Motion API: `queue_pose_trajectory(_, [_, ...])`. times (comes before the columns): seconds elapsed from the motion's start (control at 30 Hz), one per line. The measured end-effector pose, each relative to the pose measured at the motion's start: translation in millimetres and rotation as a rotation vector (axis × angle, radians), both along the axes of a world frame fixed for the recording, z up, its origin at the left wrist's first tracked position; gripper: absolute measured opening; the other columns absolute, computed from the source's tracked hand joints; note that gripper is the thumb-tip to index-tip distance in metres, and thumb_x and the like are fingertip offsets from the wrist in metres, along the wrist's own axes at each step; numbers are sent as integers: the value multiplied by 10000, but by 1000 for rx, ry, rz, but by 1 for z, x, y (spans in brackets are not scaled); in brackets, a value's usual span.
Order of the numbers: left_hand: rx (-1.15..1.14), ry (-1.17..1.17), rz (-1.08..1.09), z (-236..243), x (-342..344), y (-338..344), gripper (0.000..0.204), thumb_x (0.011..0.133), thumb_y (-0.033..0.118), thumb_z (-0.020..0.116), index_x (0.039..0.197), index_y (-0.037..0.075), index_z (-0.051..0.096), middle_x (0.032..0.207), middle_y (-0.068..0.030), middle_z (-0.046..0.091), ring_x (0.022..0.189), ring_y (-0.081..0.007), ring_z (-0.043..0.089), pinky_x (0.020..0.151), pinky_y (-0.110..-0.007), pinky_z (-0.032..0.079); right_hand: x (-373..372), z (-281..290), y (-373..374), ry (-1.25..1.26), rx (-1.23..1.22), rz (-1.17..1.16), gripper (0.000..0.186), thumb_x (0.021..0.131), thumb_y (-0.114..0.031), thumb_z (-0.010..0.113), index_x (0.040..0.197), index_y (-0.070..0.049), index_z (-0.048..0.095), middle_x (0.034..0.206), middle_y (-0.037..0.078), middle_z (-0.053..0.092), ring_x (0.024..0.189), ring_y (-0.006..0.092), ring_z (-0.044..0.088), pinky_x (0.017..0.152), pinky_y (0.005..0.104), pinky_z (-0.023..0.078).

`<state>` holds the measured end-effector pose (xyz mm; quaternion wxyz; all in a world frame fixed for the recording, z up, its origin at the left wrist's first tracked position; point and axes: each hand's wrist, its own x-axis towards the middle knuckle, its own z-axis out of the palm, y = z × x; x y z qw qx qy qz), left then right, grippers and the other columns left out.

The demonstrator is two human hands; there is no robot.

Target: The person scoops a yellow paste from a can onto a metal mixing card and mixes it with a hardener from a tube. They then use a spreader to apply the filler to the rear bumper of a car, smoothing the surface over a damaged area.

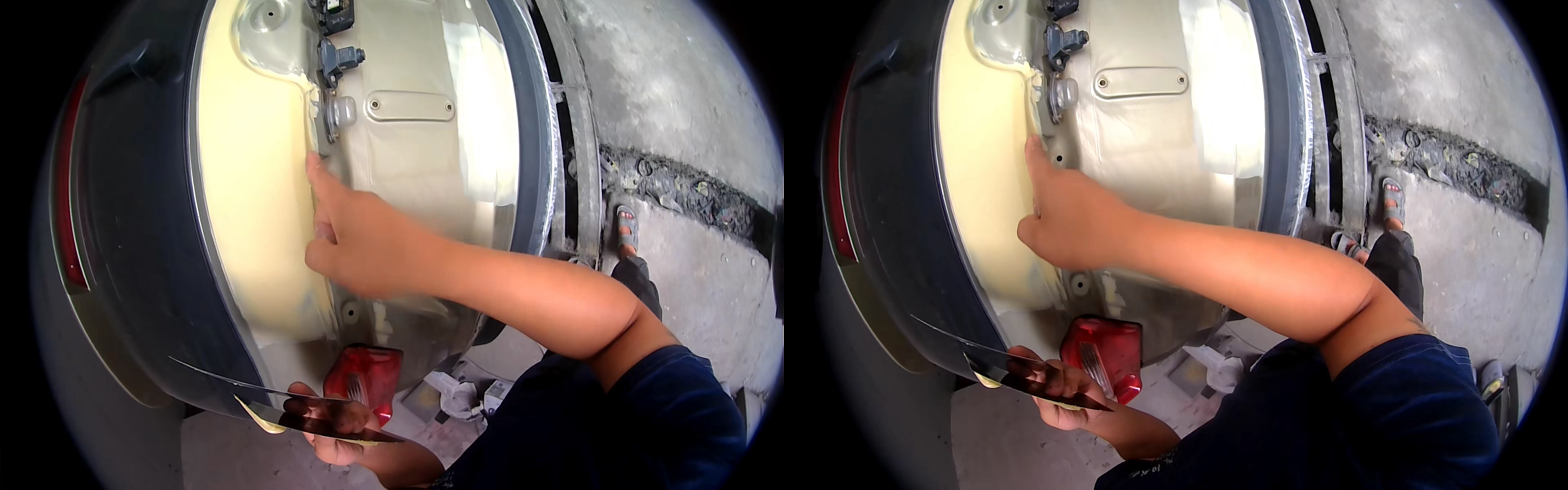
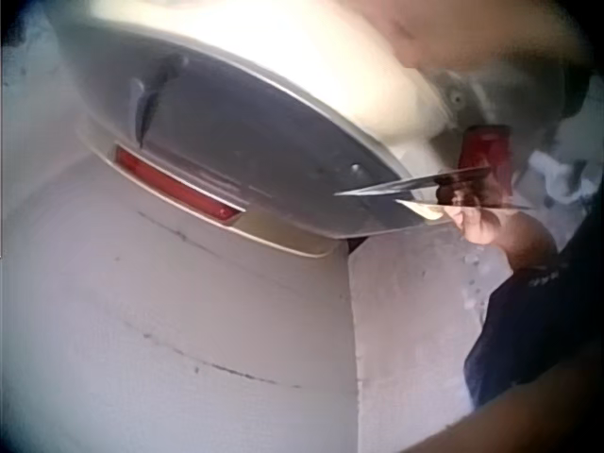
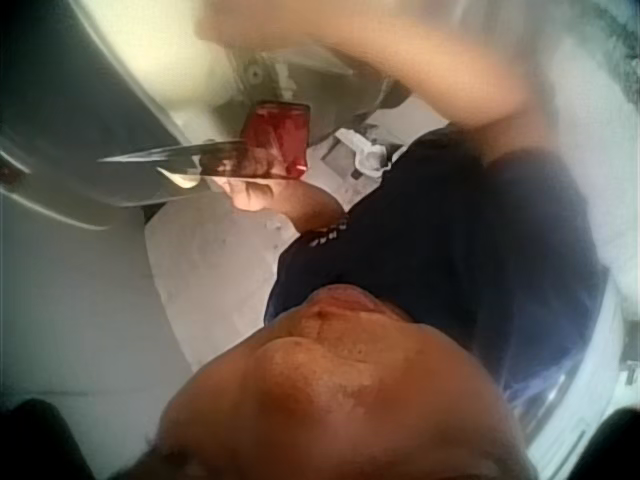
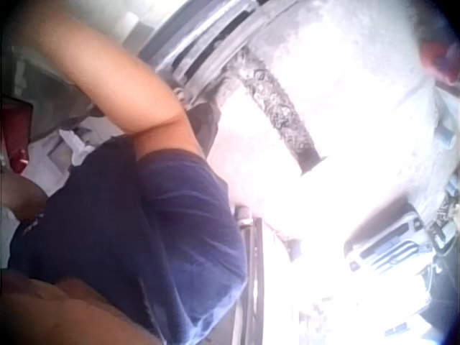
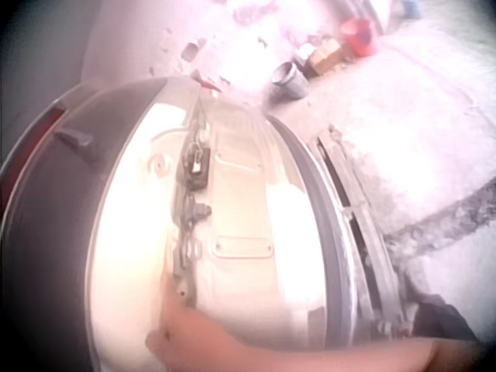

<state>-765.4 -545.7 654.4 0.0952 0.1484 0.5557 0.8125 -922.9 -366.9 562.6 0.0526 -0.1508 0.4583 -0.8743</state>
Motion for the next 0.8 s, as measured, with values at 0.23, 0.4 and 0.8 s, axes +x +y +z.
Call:
queue_pose_trajectory(0.23, [55,7,43,0,5,-15,568,871,-37,501,1399,54,316,1278,-61,496,552,-101,426,363,-194,360,24,-1,-29,87,142,-49,819,796,-107,519,1365,185,8,735,173,587,689,342,589,666,413,477])
queue_pose_trajectory(0.4, [12,88,72,-1,6,-19,517,864,-39,515,1353,51,373,1366,-67,437,663,-152,517,370,-214,383,40,-2,-39,98,128,-8,791,797,-109,523,1353,196,51,733,184,588,684,360,583,668,424,477])
queue_pose_trajectory(0.8, [41,94,217,1,12,-11,493,865,-59,493,1333,7,350,1169,-104,532,482,-55,283,375,-202,258,7,-15,-10,39,82,-215,781,806,-145,539,1384,163,114,708,135,623,646,249,606,628,333,488])
